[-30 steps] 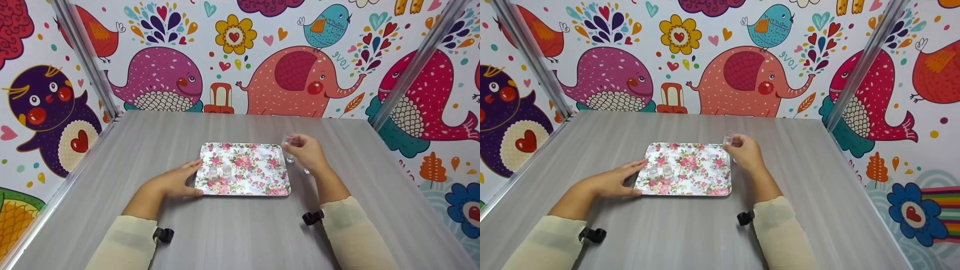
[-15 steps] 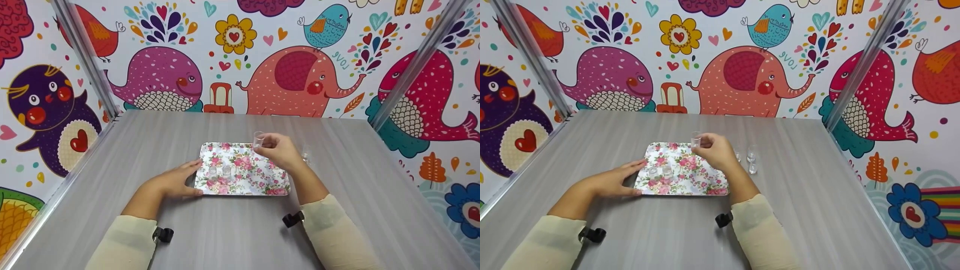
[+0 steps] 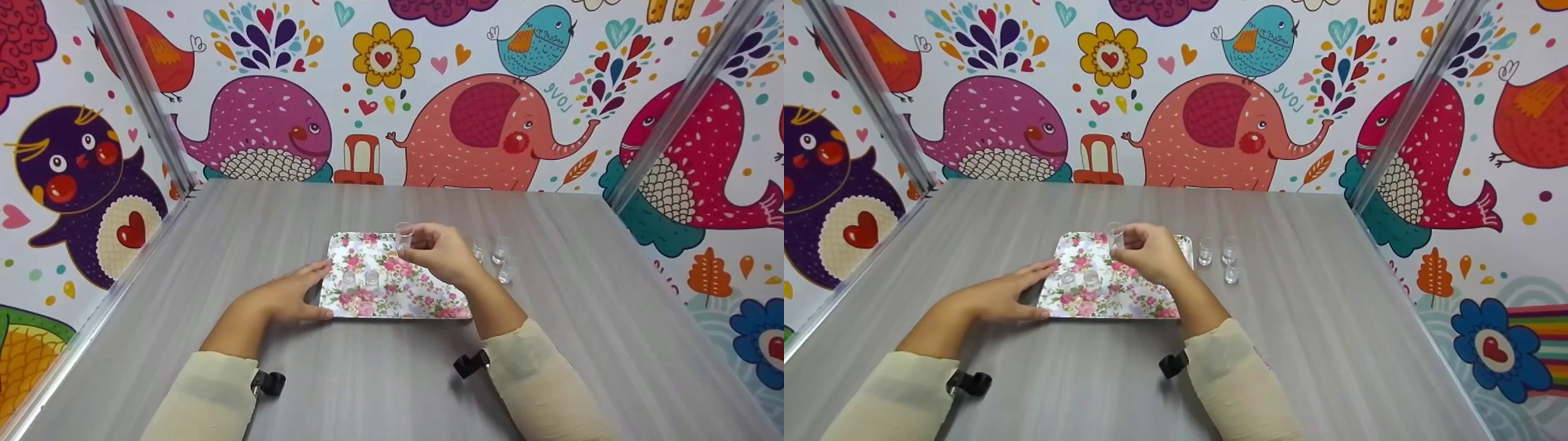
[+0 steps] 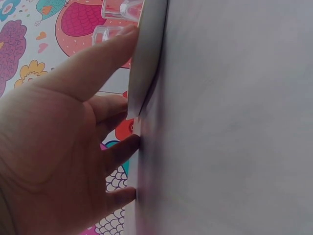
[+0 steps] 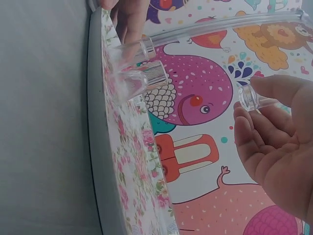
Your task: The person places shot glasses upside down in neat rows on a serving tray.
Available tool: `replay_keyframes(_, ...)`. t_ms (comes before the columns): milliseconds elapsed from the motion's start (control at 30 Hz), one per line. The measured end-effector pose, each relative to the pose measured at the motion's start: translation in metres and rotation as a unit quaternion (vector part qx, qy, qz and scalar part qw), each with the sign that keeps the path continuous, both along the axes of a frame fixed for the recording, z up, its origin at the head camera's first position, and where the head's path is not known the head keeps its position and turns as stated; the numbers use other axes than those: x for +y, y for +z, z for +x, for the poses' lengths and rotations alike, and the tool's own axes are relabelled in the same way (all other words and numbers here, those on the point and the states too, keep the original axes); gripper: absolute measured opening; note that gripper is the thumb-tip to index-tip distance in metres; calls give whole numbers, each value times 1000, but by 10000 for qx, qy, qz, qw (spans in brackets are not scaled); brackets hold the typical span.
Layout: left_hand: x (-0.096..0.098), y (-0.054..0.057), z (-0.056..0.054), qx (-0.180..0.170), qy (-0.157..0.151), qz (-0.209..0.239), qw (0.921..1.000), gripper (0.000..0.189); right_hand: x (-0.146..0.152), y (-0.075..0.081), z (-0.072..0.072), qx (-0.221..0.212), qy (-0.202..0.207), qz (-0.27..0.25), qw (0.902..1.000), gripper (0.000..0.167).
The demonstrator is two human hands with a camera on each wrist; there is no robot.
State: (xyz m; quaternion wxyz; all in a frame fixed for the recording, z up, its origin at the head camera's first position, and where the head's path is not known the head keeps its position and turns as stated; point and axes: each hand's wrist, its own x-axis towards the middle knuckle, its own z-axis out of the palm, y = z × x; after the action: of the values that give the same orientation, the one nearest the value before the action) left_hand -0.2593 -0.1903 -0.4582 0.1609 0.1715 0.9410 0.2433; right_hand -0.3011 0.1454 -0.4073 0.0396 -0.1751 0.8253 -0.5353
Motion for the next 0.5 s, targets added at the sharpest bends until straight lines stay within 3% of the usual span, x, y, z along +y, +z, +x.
replay_keyframes(500,1,3,0,68,-112,52,9999,107,-1,-4,2,270,-58,-152,9995,35)
